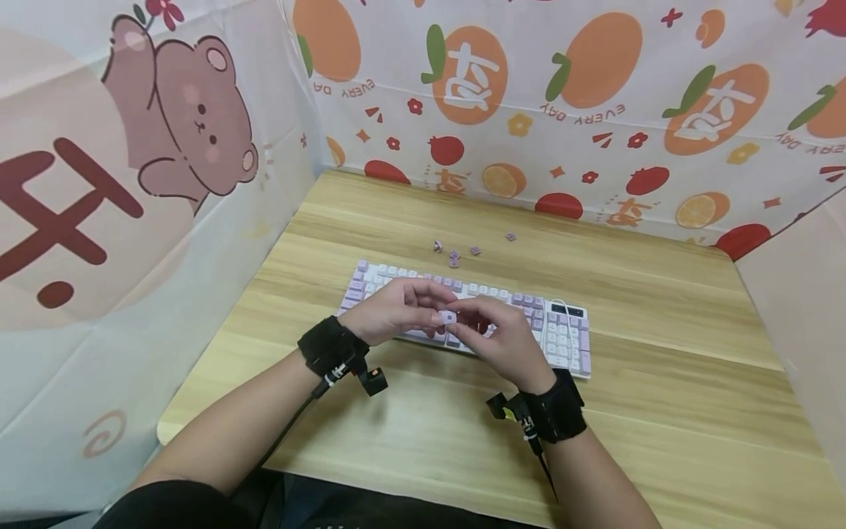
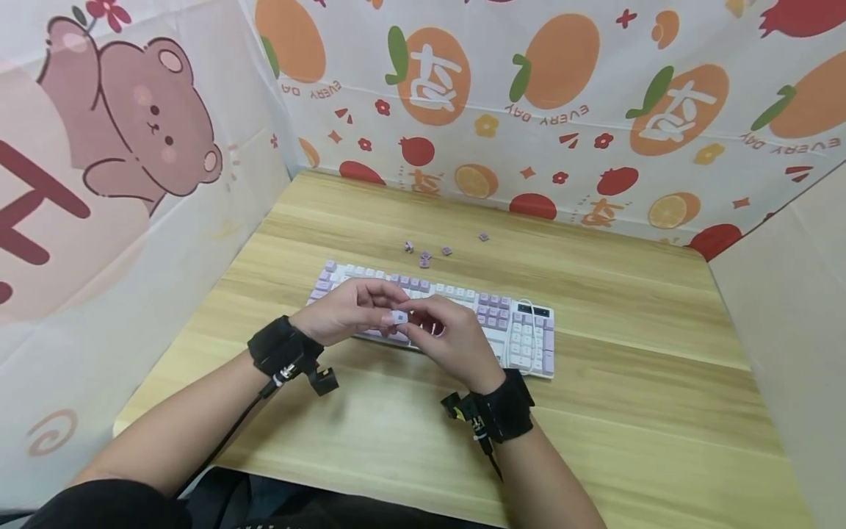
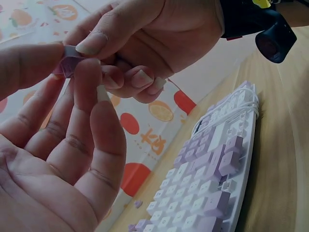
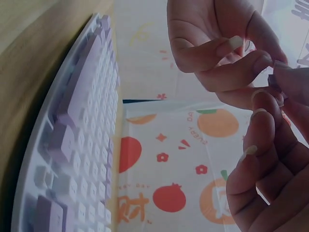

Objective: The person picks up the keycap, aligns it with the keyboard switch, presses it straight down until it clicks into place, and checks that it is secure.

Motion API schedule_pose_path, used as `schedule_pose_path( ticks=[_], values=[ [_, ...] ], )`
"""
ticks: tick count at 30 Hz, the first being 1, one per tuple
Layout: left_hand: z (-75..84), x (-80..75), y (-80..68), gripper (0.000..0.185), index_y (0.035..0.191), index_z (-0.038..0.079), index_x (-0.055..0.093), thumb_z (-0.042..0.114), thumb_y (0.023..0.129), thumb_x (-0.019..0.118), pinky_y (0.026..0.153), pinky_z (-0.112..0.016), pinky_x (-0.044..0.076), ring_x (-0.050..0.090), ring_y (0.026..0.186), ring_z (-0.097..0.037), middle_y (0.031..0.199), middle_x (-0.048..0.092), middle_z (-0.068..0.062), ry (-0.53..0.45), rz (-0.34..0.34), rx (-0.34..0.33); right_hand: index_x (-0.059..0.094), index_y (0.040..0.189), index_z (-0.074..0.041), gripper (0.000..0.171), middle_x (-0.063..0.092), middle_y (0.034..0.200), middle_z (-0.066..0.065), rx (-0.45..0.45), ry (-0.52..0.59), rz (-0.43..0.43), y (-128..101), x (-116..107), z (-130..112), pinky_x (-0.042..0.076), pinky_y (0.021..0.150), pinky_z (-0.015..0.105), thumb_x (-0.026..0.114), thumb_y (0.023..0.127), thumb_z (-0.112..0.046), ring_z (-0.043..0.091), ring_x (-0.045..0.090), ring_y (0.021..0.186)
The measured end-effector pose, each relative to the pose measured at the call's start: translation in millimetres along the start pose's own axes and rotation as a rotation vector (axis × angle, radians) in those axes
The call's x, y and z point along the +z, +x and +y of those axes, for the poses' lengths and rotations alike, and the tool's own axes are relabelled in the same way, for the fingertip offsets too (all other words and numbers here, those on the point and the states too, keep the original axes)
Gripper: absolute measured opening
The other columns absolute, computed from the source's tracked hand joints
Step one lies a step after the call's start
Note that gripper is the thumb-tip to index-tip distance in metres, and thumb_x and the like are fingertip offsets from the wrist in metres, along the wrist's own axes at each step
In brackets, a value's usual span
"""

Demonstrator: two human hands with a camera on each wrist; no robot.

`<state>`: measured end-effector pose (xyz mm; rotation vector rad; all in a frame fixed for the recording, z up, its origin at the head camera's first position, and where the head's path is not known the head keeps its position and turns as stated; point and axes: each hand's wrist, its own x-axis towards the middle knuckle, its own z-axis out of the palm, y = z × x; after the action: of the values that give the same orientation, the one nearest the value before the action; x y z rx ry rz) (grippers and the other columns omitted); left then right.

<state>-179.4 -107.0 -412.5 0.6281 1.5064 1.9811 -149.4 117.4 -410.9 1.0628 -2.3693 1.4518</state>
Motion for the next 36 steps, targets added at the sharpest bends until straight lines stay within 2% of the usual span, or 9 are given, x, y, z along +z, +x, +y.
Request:
schedule_pose_path(
  ticks=[5,9,13,18,24,28,32,34,36],
  values=[
    [-1.1,0.7,-3.1,0.034,0.116,0.007,0.064,-0.007,0.085,0.062,0.074,-0.024,0.055,0.064,0.091,-0.014,0.109,0.067,-0.006,-0.004,0.014,0.020,0.071,0.117,-0.008,0.027,0.069,0.091,0.001,0.015,0.062,0.003,-1,5,0,0.049,0.061,0.024,0.071,0.090,-0.010,0.011,0.056,0.071],
    [-3.4,3.1,-6.2,0.035,0.111,0.010,0.068,-0.010,0.083,0.065,0.076,-0.023,0.055,0.064,0.090,-0.014,0.111,0.067,-0.005,-0.001,0.064,0.042,0.069,0.118,-0.004,0.028,0.072,0.099,0.008,0.049,0.156,0.025,-3,10,-2,0.054,0.068,0.024,0.068,0.091,-0.004,0.013,0.063,0.081],
    [-4.7,6.6,-9.4,0.031,0.109,0.007,0.070,-0.006,0.081,0.073,0.076,-0.025,0.055,0.064,0.090,-0.016,0.109,0.068,-0.005,0.140,0.158,0.094,0.069,0.116,-0.003,0.024,0.071,0.108,0.011,0.089,0.234,0.046,-2,14,-4,0.055,0.076,0.026,0.065,0.093,-0.002,0.014,0.066,0.092],
    [-4.2,10.7,-10.1,0.032,0.108,0.005,0.070,0.000,0.079,0.079,0.074,-0.028,0.056,0.066,0.090,-0.020,0.109,0.068,-0.007,0.390,0.227,0.158,0.071,0.108,-0.004,0.018,0.070,0.103,0.011,0.090,0.237,0.085,-1,17,-3,0.055,0.073,0.026,0.068,0.091,-0.002,0.014,0.065,0.090],
    [-3.2,14.0,-14.3,0.025,0.100,0.009,0.069,0.001,0.079,0.080,0.072,-0.029,0.056,0.064,0.086,-0.020,0.104,0.064,-0.005,0.541,0.300,0.192,0.072,0.104,-0.001,0.018,0.070,0.100,0.013,0.115,0.212,0.117,3,26,-7,0.056,0.073,0.028,0.071,0.086,0.002,0.012,0.064,0.088],
    [-3.9,12.0,-23.9,0.025,0.098,0.011,0.069,0.001,0.078,0.079,0.070,-0.028,0.054,0.061,0.086,-0.018,0.102,0.064,-0.002,0.654,0.348,0.219,0.068,0.100,0.006,0.015,0.068,0.095,0.018,0.142,0.224,0.123,10,34,-23,0.055,0.069,0.027,0.070,0.085,0.007,0.013,0.063,0.081],
    [2.5,0.6,-37.0,0.039,0.115,0.010,0.066,-0.003,0.080,0.073,0.075,-0.032,0.056,0.063,0.094,-0.020,0.113,0.064,-0.004,0.745,0.326,0.218,0.066,0.102,0.008,0.017,0.069,0.094,0.020,0.175,0.218,0.124,21,39,-33,0.053,0.067,0.026,0.069,0.086,0.006,0.017,0.064,0.078],
    [8.4,-10.4,-46.6,0.045,0.124,0.009,0.063,-0.006,0.082,0.069,0.077,-0.035,0.056,0.064,0.097,-0.022,0.118,0.064,-0.006,0.788,0.342,0.215,0.067,0.106,0.005,0.019,0.070,0.097,0.020,0.197,0.201,0.101,27,42,-23,0.054,0.070,0.026,0.070,0.087,0.001,0.019,0.066,0.081],
    [14.5,-24.1,-57.8,0.046,0.127,0.008,0.061,-0.007,0.083,0.066,0.078,-0.036,0.056,0.064,0.097,-0.022,0.119,0.064,-0.008,0.832,0.388,0.200,0.070,0.108,0.000,0.021,0.072,0.100,0.015,0.224,0.163,0.058,34,45,-9,0.056,0.075,0.028,0.072,0.089,-0.007,0.018,0.067,0.086]
  ],
)
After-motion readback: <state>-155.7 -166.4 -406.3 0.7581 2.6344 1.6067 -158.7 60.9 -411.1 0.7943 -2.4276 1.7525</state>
